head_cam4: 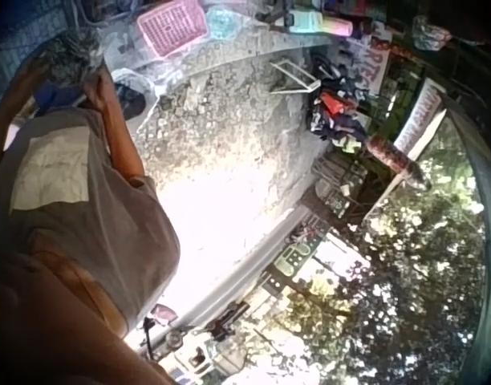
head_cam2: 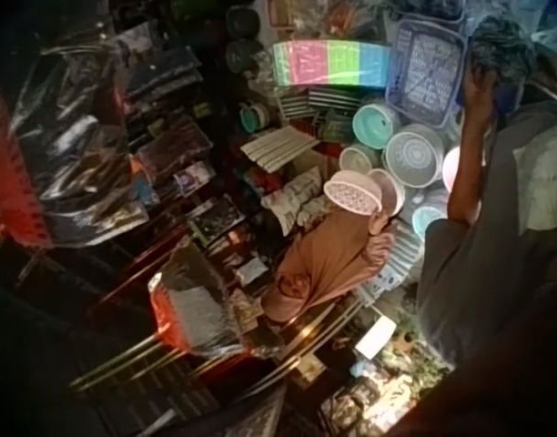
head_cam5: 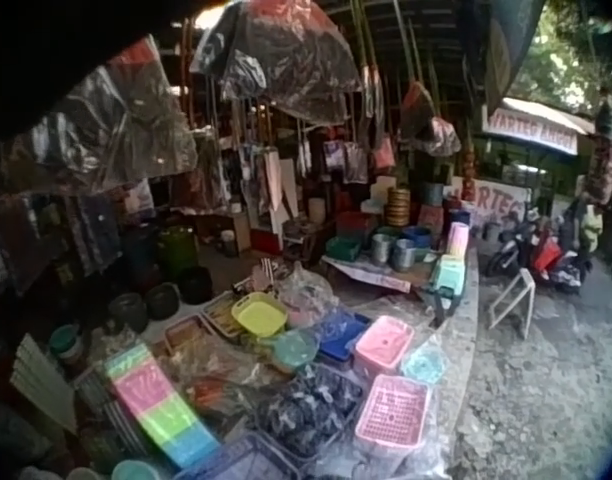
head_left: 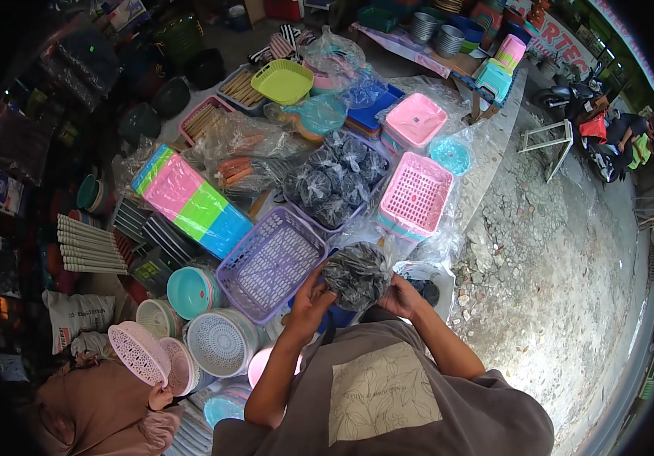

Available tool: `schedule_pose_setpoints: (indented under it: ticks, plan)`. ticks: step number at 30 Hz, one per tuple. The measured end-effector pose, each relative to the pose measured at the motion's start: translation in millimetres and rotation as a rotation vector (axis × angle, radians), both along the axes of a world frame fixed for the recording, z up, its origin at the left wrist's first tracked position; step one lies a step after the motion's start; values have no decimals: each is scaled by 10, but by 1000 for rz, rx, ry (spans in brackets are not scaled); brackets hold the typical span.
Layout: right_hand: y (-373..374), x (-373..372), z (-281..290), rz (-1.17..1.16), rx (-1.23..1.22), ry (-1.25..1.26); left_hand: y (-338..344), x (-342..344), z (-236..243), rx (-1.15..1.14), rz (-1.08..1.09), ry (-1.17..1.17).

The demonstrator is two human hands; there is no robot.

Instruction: Sorting and bagging small household items into a large sack at a stall.

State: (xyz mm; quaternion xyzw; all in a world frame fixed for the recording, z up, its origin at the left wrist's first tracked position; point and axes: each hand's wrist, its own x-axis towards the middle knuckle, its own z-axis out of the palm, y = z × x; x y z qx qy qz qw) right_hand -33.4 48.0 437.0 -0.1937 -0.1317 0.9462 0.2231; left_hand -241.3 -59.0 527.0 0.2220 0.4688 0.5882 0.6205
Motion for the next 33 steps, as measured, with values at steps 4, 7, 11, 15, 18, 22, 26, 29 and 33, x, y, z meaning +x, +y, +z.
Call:
schedule_pose_setpoints:
  ticks: [4, 7, 11, 15, 18, 22, 26, 29, 33]
  plan:
    - [115, -56, 256, 4, 126, 40, 20, -170, -177, 7, -6, -50]
    - [181, -88, 321, 43, 159, -19, 34, -274, -259, 37, 49, -280]
    - [217, -279, 675, 71, 51, -35, -31, -372, -551, 69, 19, -488]
    - [234, -436, 874, 212, 143, -62, 37, -361, -551, 54, 7, -536]
    - [146, -590, 974, 228, 587, -218, 63, -403, -621, -5, -19, -500]
    - [63, -700, 1098, 247, 782, -282, 77, -399, -662, -15, 19, -379]
    - [35, -736, 1138, 239, 878, -322, 86, -382, -670, -33, 66, -402]
    - [65, -758, 1124, 199, 982, -386, 78, -417, -789, 61, 16, -313]
    - [218, -755, 904, 130, 1032, -453, 56, -404, -842, -15, 117, -146]
